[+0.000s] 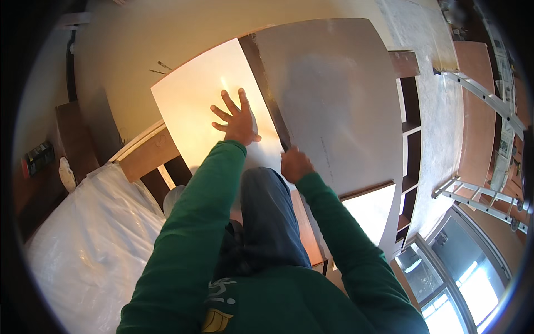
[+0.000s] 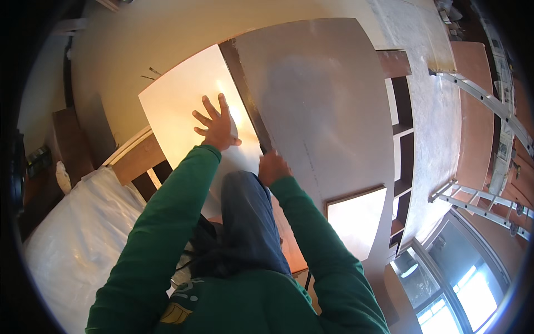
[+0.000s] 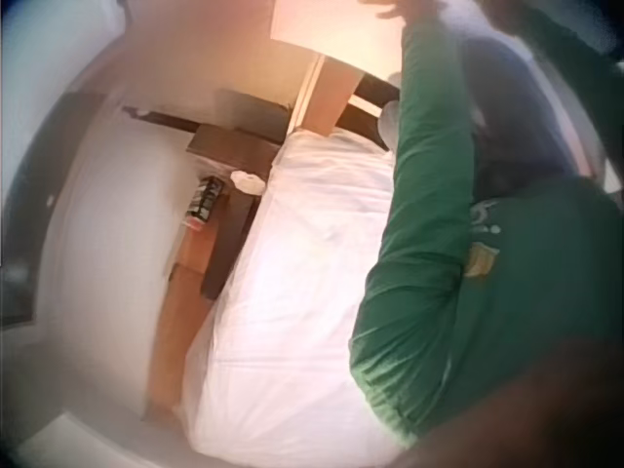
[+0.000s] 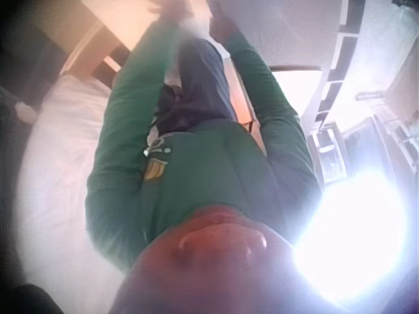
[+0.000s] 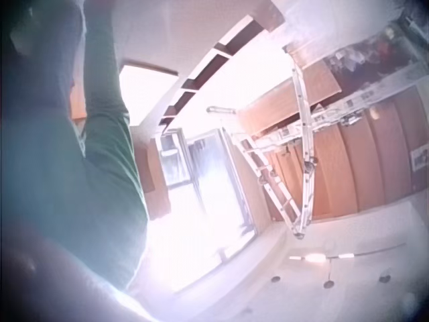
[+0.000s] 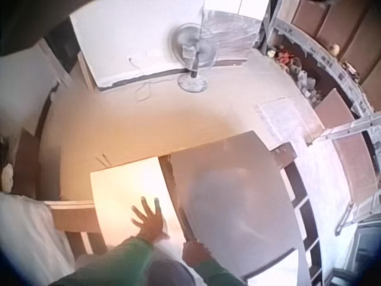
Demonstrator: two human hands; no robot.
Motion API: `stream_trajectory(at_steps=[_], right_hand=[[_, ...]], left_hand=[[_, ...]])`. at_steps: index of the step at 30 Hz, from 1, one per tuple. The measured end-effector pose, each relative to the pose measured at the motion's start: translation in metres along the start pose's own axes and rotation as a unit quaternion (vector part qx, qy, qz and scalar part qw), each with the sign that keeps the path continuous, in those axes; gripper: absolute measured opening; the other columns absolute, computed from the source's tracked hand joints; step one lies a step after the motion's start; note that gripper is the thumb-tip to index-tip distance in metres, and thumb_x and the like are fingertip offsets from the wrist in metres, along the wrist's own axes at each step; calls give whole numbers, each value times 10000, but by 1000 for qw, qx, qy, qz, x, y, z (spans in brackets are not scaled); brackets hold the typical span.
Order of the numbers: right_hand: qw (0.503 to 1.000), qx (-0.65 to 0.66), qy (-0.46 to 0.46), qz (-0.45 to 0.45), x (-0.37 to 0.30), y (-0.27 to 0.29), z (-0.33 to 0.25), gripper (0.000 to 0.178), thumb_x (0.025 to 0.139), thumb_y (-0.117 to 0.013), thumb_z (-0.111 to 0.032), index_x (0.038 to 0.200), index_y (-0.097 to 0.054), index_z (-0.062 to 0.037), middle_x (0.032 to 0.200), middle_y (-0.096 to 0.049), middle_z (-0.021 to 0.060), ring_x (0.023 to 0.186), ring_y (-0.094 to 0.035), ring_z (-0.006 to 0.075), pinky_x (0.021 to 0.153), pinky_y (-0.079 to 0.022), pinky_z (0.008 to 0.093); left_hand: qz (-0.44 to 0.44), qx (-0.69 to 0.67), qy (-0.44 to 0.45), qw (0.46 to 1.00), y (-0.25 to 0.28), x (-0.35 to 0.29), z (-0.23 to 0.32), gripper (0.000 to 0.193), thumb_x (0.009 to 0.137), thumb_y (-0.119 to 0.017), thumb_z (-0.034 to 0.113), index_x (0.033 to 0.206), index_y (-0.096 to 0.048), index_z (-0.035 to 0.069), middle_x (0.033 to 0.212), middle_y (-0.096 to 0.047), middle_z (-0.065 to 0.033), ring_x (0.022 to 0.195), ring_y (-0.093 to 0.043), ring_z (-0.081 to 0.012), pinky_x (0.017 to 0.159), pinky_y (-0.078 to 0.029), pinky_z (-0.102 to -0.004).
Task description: The person cleans white rectangular panels with a cloth and then uses a utility knife to cut a strip of material on a panel while sitting on the floor.
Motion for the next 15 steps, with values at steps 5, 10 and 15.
stream_trajectory(at_steps=[5,10,15], right_hand=[[999,-39,-34,-7,-104,-74,106,427,1079,-506,-326,1107,-575,94,987,-666,366,951,-694,556,861,-568,618],[969,-187,107,-120,-167,-97,162,326,1049,-536,-319,1060,-616,-3,987,-707,329,931,-705,527,818,-572,617],[954,115,126,248,-153,-54,126,298,979,-685,-272,1060,-635,10,943,-723,249,891,-726,441,774,-579,535]], left_hand=[[33,-29,-20,999,-11,-6,-7,1528,711,-994,258,1680,187,223,1688,269,-322,1483,121,-723,1105,-167,-873],[68,-14,7,998,-26,-1,-24,1657,572,-1027,469,1685,180,244,1704,247,-307,1496,130,-702,1074,-184,-896],[150,-49,-72,985,-45,-18,-50,1506,613,-1007,420,1711,2,211,1748,114,-269,1550,62,-636,1167,-172,-830]])
Point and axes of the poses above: each hand's wrist, its own x-axis towards the middle knuckle, its own y-axis out of the back of the hand, z = x × y, the point moved 1 cm from there along x, towards the middle knuckle
